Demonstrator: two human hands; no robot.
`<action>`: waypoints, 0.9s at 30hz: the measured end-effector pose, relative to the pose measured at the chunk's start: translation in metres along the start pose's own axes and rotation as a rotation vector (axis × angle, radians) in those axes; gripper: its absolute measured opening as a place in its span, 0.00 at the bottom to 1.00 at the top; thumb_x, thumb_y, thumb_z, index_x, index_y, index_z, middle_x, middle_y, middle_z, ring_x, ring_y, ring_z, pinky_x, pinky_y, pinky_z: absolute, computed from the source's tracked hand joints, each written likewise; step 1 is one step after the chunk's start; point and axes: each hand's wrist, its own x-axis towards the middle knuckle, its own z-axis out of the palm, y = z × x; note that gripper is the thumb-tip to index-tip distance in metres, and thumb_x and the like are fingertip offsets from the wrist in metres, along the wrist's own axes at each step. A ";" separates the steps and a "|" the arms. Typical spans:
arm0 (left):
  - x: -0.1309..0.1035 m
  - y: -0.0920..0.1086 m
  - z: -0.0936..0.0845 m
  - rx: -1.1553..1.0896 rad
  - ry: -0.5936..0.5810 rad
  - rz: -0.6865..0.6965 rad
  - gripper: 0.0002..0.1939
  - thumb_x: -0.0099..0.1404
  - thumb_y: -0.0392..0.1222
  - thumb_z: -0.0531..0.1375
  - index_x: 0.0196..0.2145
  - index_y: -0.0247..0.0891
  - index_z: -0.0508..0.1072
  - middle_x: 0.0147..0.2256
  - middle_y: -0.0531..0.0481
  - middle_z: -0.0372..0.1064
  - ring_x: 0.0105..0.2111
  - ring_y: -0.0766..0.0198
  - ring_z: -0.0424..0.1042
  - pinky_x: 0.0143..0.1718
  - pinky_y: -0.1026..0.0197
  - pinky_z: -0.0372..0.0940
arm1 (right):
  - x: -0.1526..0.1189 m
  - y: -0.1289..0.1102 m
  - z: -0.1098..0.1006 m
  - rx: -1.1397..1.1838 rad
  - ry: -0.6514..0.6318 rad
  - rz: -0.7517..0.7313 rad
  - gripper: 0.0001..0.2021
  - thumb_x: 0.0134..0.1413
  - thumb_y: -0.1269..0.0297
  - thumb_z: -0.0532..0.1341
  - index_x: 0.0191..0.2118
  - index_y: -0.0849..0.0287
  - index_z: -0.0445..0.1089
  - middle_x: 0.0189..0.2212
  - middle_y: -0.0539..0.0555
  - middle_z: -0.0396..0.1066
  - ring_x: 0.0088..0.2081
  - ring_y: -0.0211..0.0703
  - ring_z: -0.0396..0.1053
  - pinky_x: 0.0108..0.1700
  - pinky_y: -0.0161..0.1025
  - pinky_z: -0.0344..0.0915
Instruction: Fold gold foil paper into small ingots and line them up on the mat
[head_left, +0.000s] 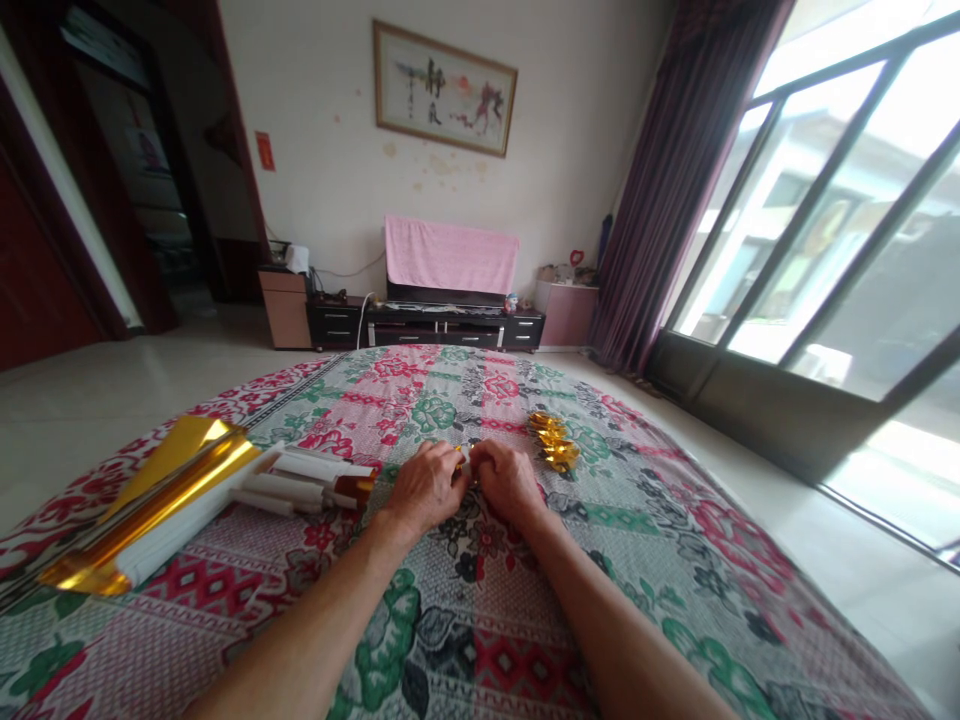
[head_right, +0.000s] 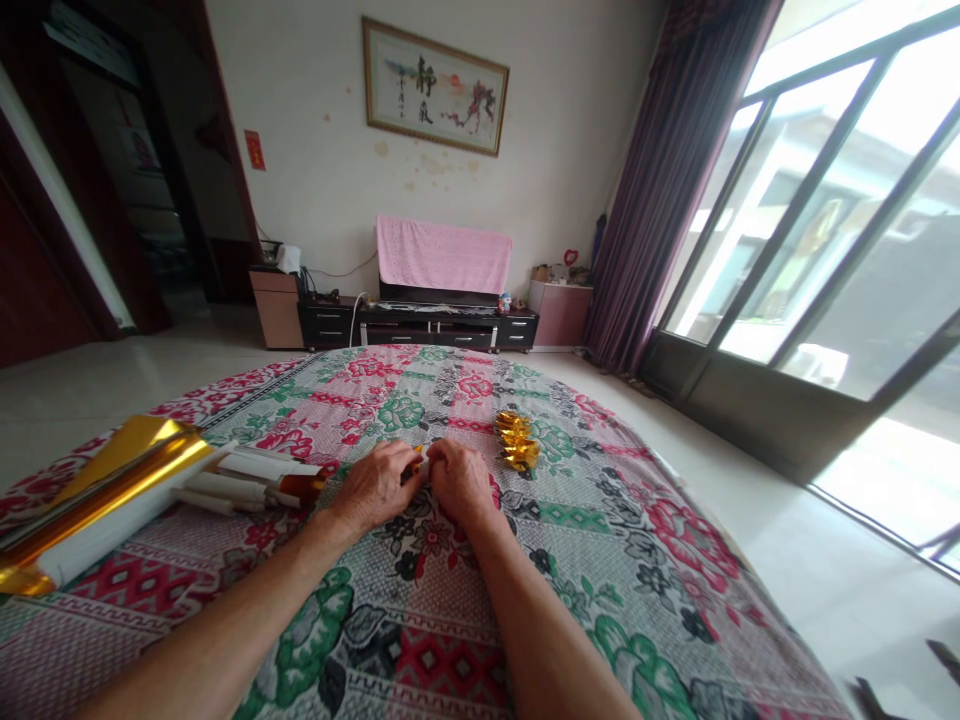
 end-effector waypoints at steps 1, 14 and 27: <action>0.000 -0.001 0.000 -0.005 0.000 0.007 0.08 0.61 0.41 0.53 0.34 0.39 0.71 0.33 0.46 0.68 0.38 0.58 0.65 0.40 0.58 0.61 | 0.000 0.001 0.000 0.006 0.005 -0.004 0.13 0.45 0.75 0.51 0.32 0.56 0.71 0.30 0.50 0.73 0.31 0.38 0.68 0.36 0.31 0.59; 0.004 -0.016 0.006 -0.194 0.048 0.021 0.16 0.57 0.27 0.52 0.42 0.37 0.69 0.41 0.46 0.67 0.43 0.62 0.67 0.48 0.61 0.62 | -0.003 -0.003 0.001 -0.115 -0.033 -0.109 0.07 0.47 0.72 0.56 0.32 0.57 0.70 0.31 0.51 0.71 0.35 0.40 0.65 0.42 0.34 0.56; 0.007 -0.030 0.016 -0.243 0.153 0.017 0.19 0.54 0.24 0.50 0.42 0.35 0.69 0.43 0.45 0.67 0.41 0.64 0.69 0.44 0.62 0.66 | -0.003 -0.010 0.001 -0.317 -0.055 -0.105 0.09 0.54 0.62 0.56 0.29 0.57 0.71 0.31 0.51 0.69 0.34 0.39 0.63 0.40 0.35 0.52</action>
